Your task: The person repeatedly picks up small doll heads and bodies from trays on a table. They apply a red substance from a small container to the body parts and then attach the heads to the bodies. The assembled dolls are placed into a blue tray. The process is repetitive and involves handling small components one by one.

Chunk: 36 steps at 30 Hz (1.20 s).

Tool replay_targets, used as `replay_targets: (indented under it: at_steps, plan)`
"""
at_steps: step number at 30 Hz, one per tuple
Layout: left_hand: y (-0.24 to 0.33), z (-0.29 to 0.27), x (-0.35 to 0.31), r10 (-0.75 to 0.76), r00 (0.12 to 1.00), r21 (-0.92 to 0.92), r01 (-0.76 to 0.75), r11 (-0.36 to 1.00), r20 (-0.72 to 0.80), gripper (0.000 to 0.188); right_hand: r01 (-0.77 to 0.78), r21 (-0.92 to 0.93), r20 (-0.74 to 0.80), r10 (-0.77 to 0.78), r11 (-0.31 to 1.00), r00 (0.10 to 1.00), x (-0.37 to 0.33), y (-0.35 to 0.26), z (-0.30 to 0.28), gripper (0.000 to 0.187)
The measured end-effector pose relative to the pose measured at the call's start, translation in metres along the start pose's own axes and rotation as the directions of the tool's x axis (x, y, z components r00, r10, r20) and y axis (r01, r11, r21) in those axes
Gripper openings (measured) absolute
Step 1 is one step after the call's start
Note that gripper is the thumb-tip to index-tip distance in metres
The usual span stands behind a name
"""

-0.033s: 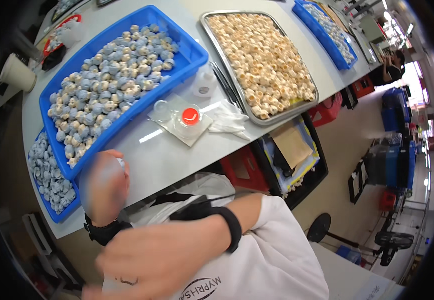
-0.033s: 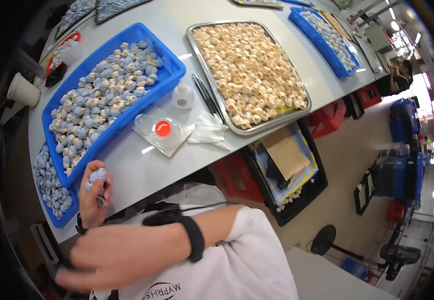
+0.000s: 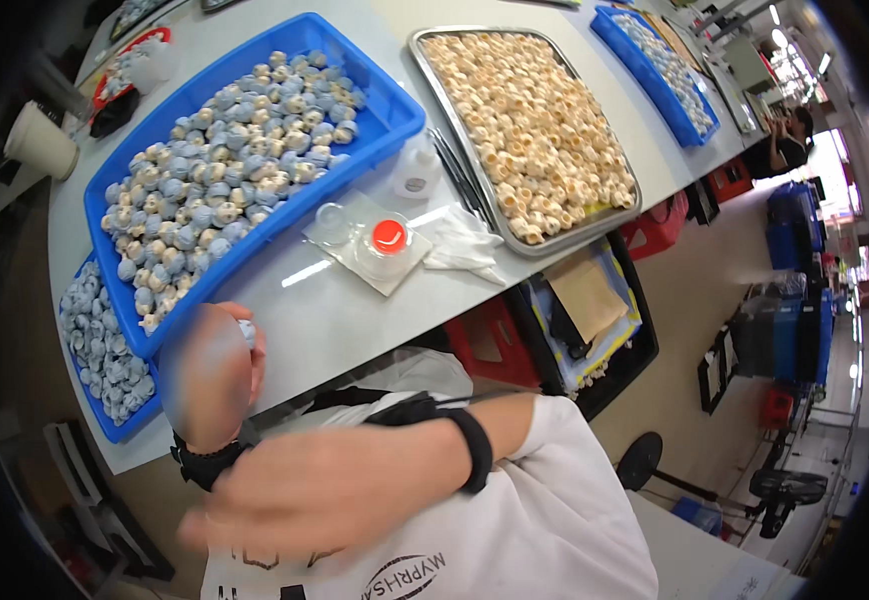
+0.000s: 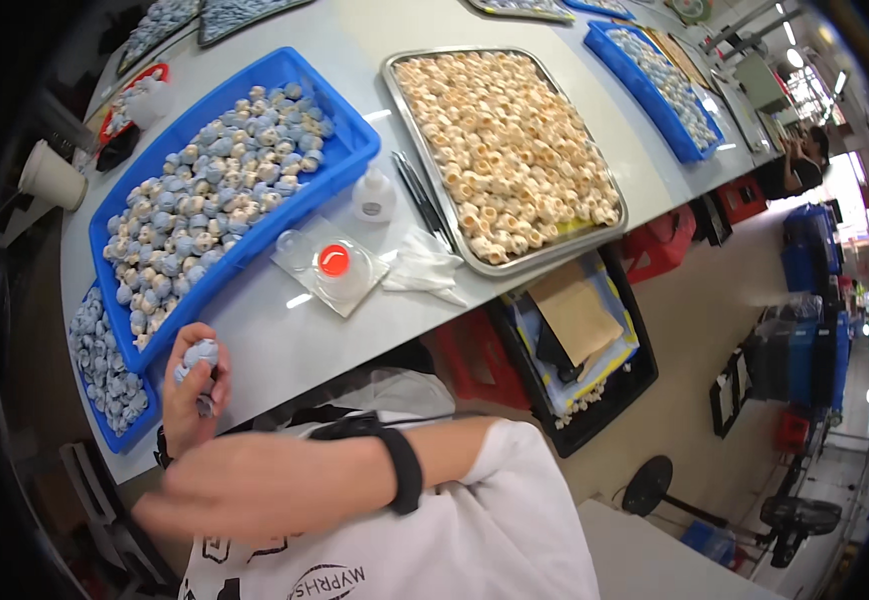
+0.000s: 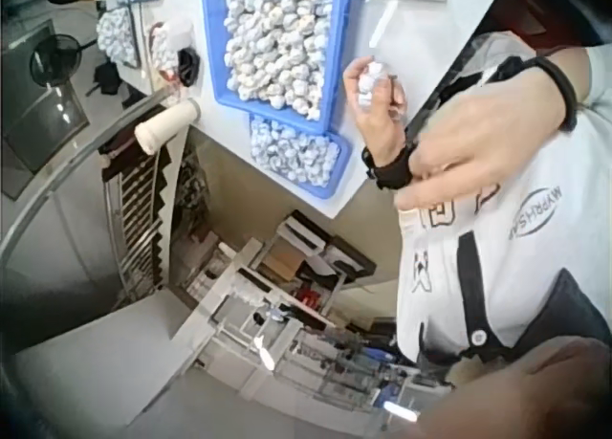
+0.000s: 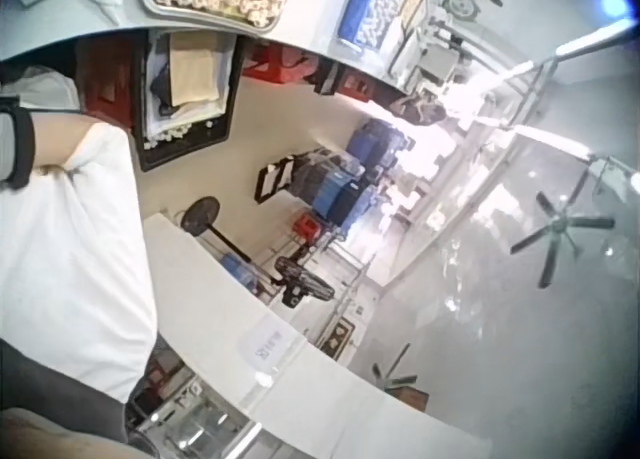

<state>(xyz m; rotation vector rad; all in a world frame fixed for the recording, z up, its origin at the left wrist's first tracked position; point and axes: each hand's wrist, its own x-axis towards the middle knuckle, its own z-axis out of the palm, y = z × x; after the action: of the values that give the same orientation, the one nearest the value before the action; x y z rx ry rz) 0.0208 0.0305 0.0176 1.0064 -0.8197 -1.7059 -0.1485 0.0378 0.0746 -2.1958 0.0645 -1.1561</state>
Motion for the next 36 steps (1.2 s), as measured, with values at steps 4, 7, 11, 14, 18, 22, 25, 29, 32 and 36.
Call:
replay_targets:
  at_steps: [4,7,11,14,18,22,25,29,32,36]
  plan:
    - [-0.002,-0.01,-0.003,0.002,0.999,-0.028,-0.001,1.0,0.032,0.036,-0.453,0.325,0.025,0.471,0.83,0.882,-0.042,0.019,-0.001,0.036]
    - [-0.005,-0.015,-0.003,-0.027,0.999,-0.078,0.03,0.996,0.037,0.036,-0.426,0.454,-0.026,0.489,0.783,0.872,-0.052,0.026,0.01,0.029]
    - [-0.006,-0.014,-0.006,-0.017,1.0,-0.02,0.017,1.0,0.004,0.039,-0.455,0.461,-0.071,0.542,0.762,0.837,-0.055,0.028,0.017,0.024]
    - [-0.007,-0.011,-0.008,-0.007,0.999,0.124,0.003,0.992,0.035,0.041,-0.469,0.437,-0.122,0.567,0.767,0.815,-0.057,0.027,0.012,0.022]
    - [-0.017,-0.01,-0.01,-0.142,0.983,0.25,0.111,0.962,0.112,0.039,-0.482,0.357,-0.239,0.577,0.8,0.781,-0.06,0.021,0.009,0.021]
    - [-0.019,-0.006,-0.008,-0.217,0.95,0.241,0.162,0.957,0.225,0.035,-0.459,0.332,-0.383,0.562,0.824,0.733,-0.068,0.015,0.015,0.021]
    - [-0.019,0.0,-0.009,-0.208,0.942,0.222,0.151,0.963,0.263,0.035,-0.451,0.313,-0.435,0.548,0.836,0.714,-0.073,0.013,0.017,0.021]
    - [-0.019,0.003,-0.01,-0.21,0.941,0.258,0.14,0.956,0.267,0.038,-0.443,0.271,-0.436,0.52,0.854,0.735,-0.077,0.014,0.02,0.021]
    - [-0.017,0.003,-0.008,-0.209,0.932,0.285,0.123,0.951,0.295,0.04,-0.414,0.303,-0.441,0.512,0.858,0.737,-0.077,0.011,0.021,0.021]
    - [-0.018,0.004,-0.006,-0.187,0.933,0.272,0.102,0.957,0.308,0.041,-0.379,0.319,-0.477,0.492,0.869,0.728,-0.077,0.008,0.019,0.021]
